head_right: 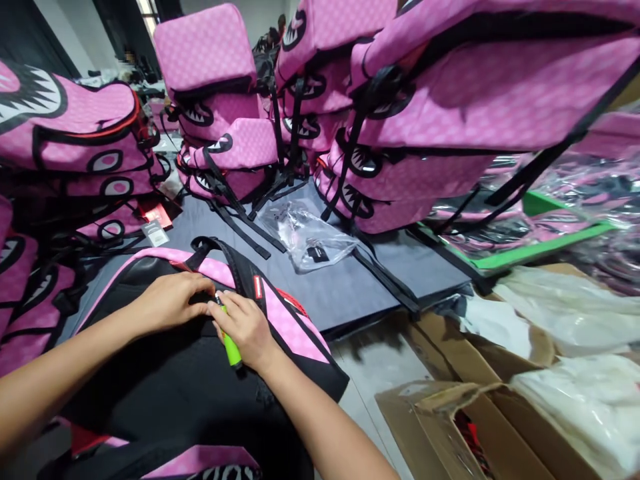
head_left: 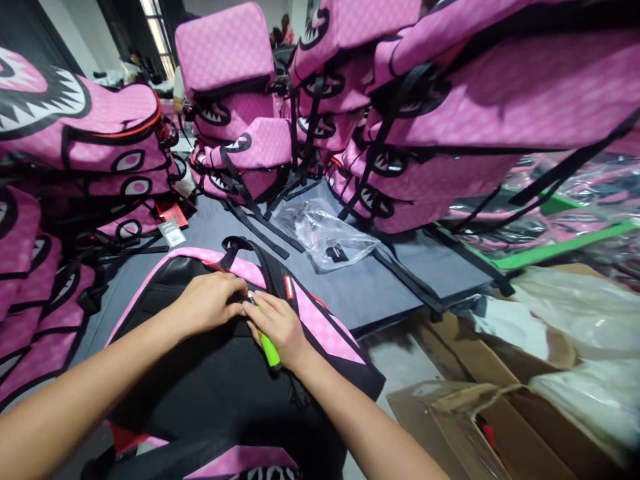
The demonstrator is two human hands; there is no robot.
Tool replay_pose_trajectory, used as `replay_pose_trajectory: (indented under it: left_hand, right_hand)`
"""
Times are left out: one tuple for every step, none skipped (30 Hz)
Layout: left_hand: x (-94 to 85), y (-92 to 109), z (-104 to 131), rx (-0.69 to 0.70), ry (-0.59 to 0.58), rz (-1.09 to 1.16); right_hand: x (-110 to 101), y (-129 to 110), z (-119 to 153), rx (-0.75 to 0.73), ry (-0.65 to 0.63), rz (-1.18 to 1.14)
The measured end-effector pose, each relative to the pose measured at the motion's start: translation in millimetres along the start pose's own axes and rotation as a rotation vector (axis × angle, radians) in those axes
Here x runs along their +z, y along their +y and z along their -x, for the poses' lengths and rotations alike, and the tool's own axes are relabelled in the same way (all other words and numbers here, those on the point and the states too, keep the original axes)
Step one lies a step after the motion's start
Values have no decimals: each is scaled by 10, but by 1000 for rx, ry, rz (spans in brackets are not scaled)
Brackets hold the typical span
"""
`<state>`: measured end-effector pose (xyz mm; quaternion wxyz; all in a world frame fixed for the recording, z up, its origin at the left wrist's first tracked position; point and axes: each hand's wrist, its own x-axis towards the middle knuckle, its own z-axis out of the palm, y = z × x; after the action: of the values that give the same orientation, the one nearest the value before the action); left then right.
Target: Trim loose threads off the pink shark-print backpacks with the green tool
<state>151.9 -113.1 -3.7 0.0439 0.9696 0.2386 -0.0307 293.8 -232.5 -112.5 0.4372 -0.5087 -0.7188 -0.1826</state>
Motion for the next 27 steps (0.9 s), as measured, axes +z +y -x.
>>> replay_pose_trajectory:
  left_hand:
    - [-8,-3,-21,-10,-26,-17]
    - [-14,-6,-36,-18,-48,-28]
    - [-17,-10,-48,-22,-65,-30]
    - [-19,-12,-58,-26,-74,-21]
    - [-19,-11,-68,-32,-81,-7]
    - [-19,-7,-79,-39,-86,8]
    - [-20,1,-91,-46,-94,18]
    - [-23,15,-104,-47,-108,21]
    - [-29,33,-117,-43,-123,16]
    - [-39,51,-128,-33,-138,4]
    - [-52,66,-133,-18,-148,-15]
    - [-70,72,-130,3,-152,-41]
    - [-94,64,-114,27,-148,-73]
    - [-125,38,-82,51,-141,-112]
    - [-163,-7,-34,70,-131,-156]
    - [-208,-70,30,78,-118,-206]
    - [-261,-147,108,72,-101,-261]
    - [-316,-231,193,50,-79,-318]
    - [-370,-313,281,19,-54,-375]
    - [-415,-385,364,-11,-25,-423]
    - [-444,-437,438,-30,5,-452]
    - [-453,-466,499,-31,35,-454]
    - [-438,-469,548,-14,64,-422]
    - [-401,-447,585,17,89,-359]
    - [-343,-404,614,49,114,-278]
    - [-273,-347,639,77,139,-194]
    - [-199,-283,666,96,165,-122]
  right_hand:
    - [10,10,15,3,-3,3]
    - [22,24,28,5,-2,6]
    - [35,41,38,5,1,8]
    - [49,58,47,5,5,9]
    - [62,74,55,8,10,9]
    - [72,88,63,16,14,7]
    - [81,98,70,27,13,4]
    - [85,105,77,35,7,-1]
    - [87,108,84,38,6,-8]
    - [85,109,90,37,7,-17]
    - [81,109,98,33,13,-26]
    - [76,110,106,26,22,-35]
    - [70,112,117,18,27,-43]
    - [63,117,131,13,23,-50]
    - [57,125,149,10,13,-54]
    - [50,136,172,9,-1,-60]
    - [42,148,196,10,-10,-66]
    - [34,161,221,15,-16,-73]
    - [24,171,241,23,-17,-80]
    - [13,178,253,29,-17,-87]
    - [0,178,251,37,-13,-98]
    - [-13,171,234,52,-5,-113]
    - [-24,153,198,72,6,-134]
    - [-34,126,146,94,20,-157]
    - [-40,87,81,110,36,-177]
    - [-42,39,7,120,51,-190]
    - [-40,-15,-69,120,60,-198]
